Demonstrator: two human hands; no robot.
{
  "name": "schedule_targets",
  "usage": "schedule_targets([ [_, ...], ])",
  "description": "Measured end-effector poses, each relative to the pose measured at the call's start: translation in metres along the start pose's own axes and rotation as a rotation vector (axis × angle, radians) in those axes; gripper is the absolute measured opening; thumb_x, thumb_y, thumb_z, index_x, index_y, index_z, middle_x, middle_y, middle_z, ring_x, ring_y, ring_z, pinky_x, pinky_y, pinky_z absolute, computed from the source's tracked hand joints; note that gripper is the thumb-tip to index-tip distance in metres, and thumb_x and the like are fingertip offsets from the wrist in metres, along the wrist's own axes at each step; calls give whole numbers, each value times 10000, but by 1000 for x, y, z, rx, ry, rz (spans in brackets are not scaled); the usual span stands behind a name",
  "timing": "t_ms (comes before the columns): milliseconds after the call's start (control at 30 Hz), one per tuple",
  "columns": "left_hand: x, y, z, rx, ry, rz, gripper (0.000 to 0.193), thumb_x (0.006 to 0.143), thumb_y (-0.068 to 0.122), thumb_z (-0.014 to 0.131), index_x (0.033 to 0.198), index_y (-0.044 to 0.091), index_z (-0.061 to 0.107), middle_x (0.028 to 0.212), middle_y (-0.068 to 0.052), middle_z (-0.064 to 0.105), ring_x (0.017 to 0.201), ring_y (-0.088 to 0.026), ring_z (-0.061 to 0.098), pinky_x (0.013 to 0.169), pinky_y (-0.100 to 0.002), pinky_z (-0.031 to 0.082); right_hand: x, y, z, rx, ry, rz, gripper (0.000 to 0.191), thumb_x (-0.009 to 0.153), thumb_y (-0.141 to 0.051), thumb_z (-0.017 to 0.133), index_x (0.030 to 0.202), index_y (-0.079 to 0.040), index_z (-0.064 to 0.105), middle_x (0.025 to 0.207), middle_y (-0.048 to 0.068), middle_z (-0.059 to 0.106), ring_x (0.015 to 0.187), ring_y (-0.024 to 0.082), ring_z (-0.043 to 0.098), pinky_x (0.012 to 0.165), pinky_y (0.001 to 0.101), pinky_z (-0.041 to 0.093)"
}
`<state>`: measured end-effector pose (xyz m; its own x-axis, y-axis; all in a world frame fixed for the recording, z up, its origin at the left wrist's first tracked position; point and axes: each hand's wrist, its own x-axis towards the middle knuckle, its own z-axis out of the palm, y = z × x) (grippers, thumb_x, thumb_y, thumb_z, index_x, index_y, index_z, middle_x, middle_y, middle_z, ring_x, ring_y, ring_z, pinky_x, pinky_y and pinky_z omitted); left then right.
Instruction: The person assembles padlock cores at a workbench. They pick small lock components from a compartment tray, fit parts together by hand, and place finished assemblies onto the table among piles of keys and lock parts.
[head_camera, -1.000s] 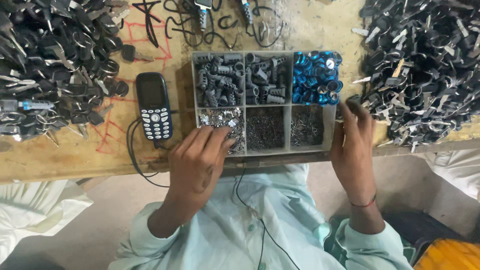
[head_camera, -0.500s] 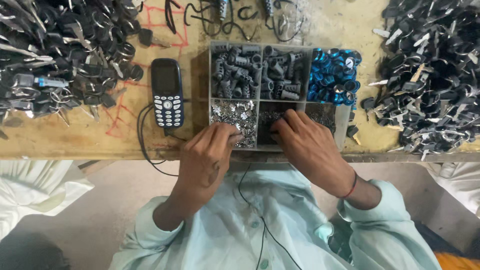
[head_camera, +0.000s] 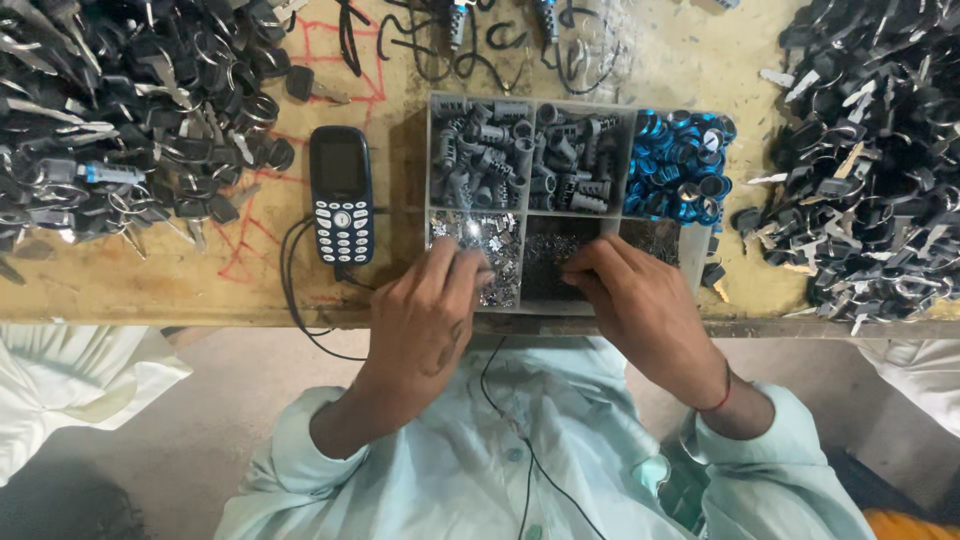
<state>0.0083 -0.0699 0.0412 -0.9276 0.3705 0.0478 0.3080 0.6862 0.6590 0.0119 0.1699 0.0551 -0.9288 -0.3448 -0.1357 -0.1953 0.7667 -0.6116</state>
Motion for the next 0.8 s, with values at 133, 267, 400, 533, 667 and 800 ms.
schedule_targets([
  [133,1,0,0,56,-31,-9,117,968,152,681,1034,79,619,973,-87,580,858,-280,681,657,-431,531,-1,1,0,45,16,-15,160,894,-27,667,1043,-57,619,962,102,649,879,331,670,705,427,515],
  [267,0,2,-5,-8,-41,-10,85,975,137,658,1020,84,609,968,-74,592,868,-274,692,673,-427,532,-1,-1,2,44,40,23,135,917,-91,707,1032,-69,639,926,111,640,791,332,662,648,428,515],
  [400,-1,2,-9,-138,-5,-51,131,940,80,703,1035,75,614,942,-80,625,792,-282,685,657,-408,527,-2,-1,4,109,67,60,137,936,-34,675,1063,-33,622,938,131,633,779,309,673,638,408,525],
  [533,-2,3,-8,-353,12,-83,195,894,9,743,1021,48,601,946,-85,662,757,-225,707,663,-344,557,-4,3,3,253,77,163,186,920,-10,684,1089,-13,607,953,109,669,794,233,716,665,363,559],
  [667,-2,11,-3,-504,72,-156,203,895,-17,740,1071,28,650,983,-73,714,827,-171,762,713,-296,606,-5,6,-2,349,24,141,217,911,48,623,1111,-35,639,993,89,677,817,212,744,680,310,584],
  [800,-4,10,-4,-461,141,-68,222,926,-59,712,1129,29,722,1045,-93,718,885,-182,730,744,-287,584,-6,10,-2,311,93,32,187,905,32,668,1079,-35,650,1042,101,635,812,197,686,649,273,548],
])
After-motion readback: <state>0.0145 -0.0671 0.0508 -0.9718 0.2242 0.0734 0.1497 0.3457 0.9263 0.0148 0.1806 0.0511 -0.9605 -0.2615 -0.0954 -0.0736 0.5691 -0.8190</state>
